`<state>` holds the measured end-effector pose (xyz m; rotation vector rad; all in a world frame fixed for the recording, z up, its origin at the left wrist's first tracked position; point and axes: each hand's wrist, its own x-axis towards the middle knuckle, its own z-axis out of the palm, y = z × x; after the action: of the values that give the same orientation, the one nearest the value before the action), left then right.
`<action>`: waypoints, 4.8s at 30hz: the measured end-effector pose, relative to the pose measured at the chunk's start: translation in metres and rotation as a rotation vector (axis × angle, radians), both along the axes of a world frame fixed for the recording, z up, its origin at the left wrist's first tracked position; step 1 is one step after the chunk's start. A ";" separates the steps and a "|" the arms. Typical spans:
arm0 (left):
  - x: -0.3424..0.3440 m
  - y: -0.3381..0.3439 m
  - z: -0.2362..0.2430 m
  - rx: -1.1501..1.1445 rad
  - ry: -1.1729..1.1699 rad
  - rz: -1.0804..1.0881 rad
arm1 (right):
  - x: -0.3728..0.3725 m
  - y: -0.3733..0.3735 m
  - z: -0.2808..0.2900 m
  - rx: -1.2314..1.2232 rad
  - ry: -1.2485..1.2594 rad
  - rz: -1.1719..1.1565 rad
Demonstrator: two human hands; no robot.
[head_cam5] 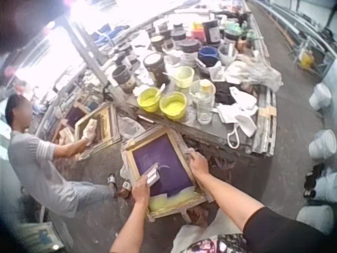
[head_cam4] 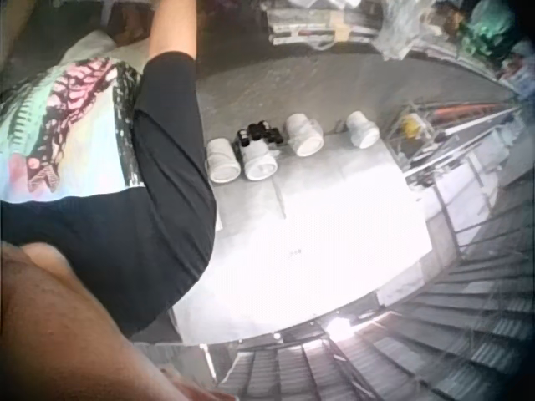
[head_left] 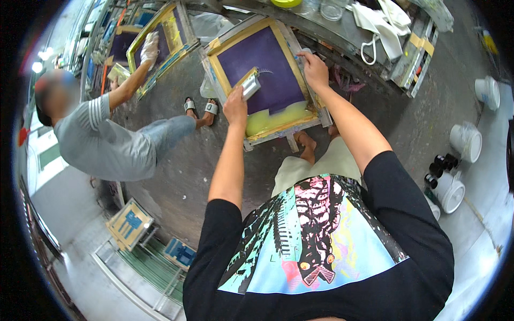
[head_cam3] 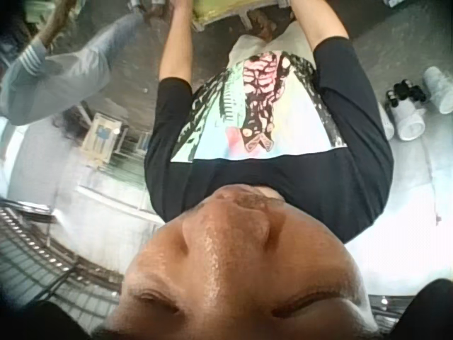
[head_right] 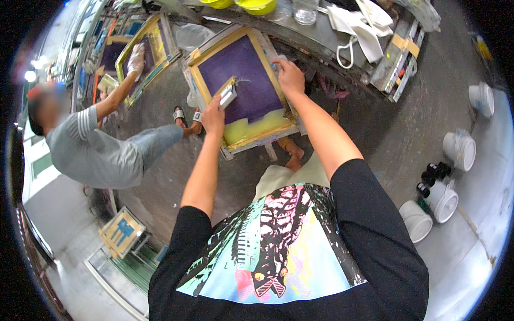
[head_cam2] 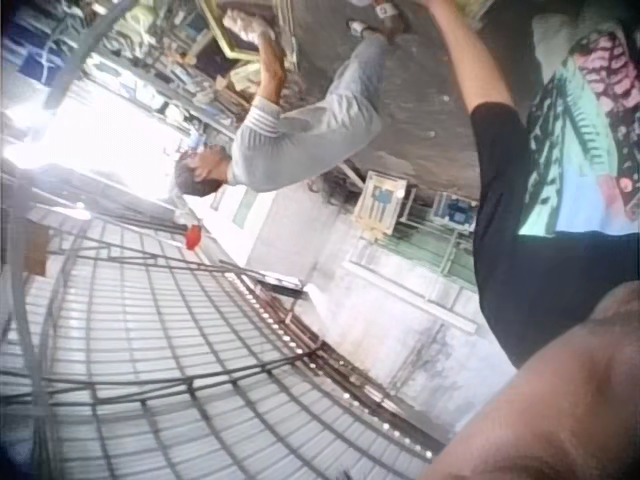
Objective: The person pours yellow ink onto a screen printing frame and uses a squeegee to spread the ink across the mesh. They repeatedly wipe the squeegee with a cloth and continue applying ink to the screen. Another person works on a similar screen nearby.
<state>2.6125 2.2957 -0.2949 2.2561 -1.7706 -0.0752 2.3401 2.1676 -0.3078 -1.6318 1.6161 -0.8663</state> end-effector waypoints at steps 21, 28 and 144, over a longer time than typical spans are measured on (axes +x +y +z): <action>-0.047 0.061 0.006 0.258 0.180 0.560 | -0.003 0.001 0.002 -0.012 -0.047 -0.038; -0.132 0.072 0.007 0.064 0.138 0.074 | 0.001 -0.002 0.002 0.018 -0.025 -0.002; -0.356 0.273 -0.045 -0.381 1.122 1.430 | -0.280 -0.209 0.338 -0.202 -0.747 0.720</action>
<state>2.2562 2.5684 -0.3402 1.9379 0.4204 -0.4988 2.0600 1.9582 0.0298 -1.5696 0.3962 -1.0677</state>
